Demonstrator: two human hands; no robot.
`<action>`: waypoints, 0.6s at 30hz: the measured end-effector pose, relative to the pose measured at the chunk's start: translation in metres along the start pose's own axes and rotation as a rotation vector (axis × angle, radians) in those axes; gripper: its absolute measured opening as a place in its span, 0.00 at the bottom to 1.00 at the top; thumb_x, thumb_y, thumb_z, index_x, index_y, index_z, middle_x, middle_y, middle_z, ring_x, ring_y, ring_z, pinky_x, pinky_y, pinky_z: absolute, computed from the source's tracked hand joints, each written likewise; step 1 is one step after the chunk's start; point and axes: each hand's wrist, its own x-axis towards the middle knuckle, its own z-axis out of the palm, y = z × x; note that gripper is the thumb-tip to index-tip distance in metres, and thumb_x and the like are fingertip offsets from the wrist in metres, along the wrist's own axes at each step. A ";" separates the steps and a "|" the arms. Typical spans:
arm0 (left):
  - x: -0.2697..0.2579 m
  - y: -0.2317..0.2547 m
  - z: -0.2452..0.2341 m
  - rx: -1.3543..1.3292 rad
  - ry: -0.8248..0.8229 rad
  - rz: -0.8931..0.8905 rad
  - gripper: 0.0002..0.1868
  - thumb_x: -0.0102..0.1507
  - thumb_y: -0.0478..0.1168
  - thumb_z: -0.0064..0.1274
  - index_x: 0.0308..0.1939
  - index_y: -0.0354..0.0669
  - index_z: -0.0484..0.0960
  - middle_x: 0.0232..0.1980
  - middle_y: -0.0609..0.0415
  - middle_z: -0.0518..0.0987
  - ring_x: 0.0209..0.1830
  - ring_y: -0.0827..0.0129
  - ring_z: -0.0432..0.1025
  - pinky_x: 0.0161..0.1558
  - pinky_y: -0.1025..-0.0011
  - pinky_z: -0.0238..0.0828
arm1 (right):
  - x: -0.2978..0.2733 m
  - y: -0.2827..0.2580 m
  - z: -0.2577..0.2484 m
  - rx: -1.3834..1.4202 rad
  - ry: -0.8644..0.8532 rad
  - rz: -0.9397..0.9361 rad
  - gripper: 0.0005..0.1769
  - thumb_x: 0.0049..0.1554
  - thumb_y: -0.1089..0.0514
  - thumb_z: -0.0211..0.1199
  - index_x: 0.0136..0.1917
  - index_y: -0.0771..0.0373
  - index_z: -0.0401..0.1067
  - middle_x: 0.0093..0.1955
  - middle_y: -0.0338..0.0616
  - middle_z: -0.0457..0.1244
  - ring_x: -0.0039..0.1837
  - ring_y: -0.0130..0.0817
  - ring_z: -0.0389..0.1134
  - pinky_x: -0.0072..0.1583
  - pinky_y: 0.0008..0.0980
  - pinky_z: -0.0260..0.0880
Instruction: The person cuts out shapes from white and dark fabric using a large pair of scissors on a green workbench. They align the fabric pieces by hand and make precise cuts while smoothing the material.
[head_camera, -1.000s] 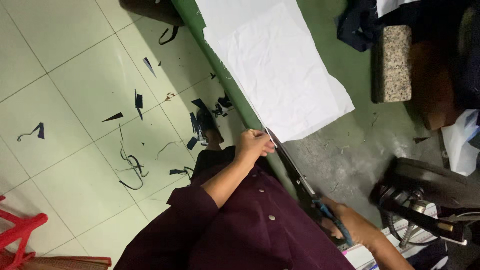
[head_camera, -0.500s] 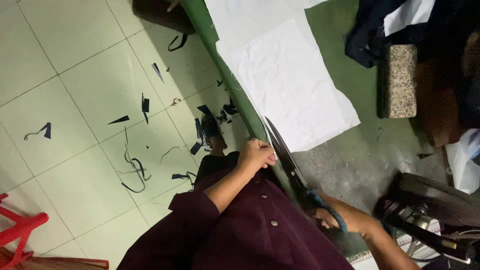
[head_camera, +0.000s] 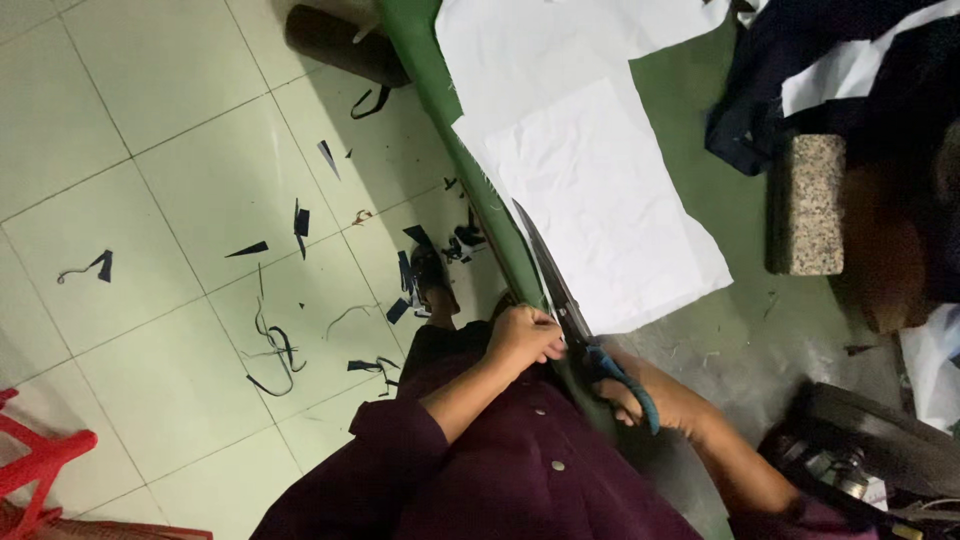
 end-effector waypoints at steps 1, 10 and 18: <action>-0.006 0.007 -0.002 0.000 0.003 0.001 0.22 0.57 0.40 0.54 0.49 0.25 0.81 0.39 0.32 0.84 0.35 0.55 0.82 0.32 0.71 0.80 | -0.001 -0.009 -0.002 -0.001 -0.002 -0.002 0.12 0.57 0.57 0.60 0.53 0.62 0.73 0.25 0.48 0.66 0.26 0.35 0.70 0.28 0.29 0.72; -0.030 0.039 -0.012 0.049 -0.025 -0.002 0.21 0.56 0.39 0.52 0.47 0.25 0.83 0.36 0.34 0.85 0.32 0.57 0.82 0.31 0.73 0.80 | 0.020 -0.081 -0.009 -0.030 0.019 0.269 0.15 0.56 0.51 0.64 0.40 0.68 0.74 0.29 0.55 0.69 0.30 0.41 0.72 0.33 0.37 0.75; -0.027 0.043 -0.015 0.079 -0.094 -0.020 0.19 0.58 0.36 0.52 0.47 0.22 0.82 0.37 0.34 0.85 0.33 0.56 0.83 0.31 0.70 0.82 | 0.062 -0.050 -0.025 0.067 -0.085 0.018 0.16 0.58 0.55 0.59 0.56 0.65 0.64 0.33 0.51 0.63 0.30 0.41 0.74 0.31 0.38 0.79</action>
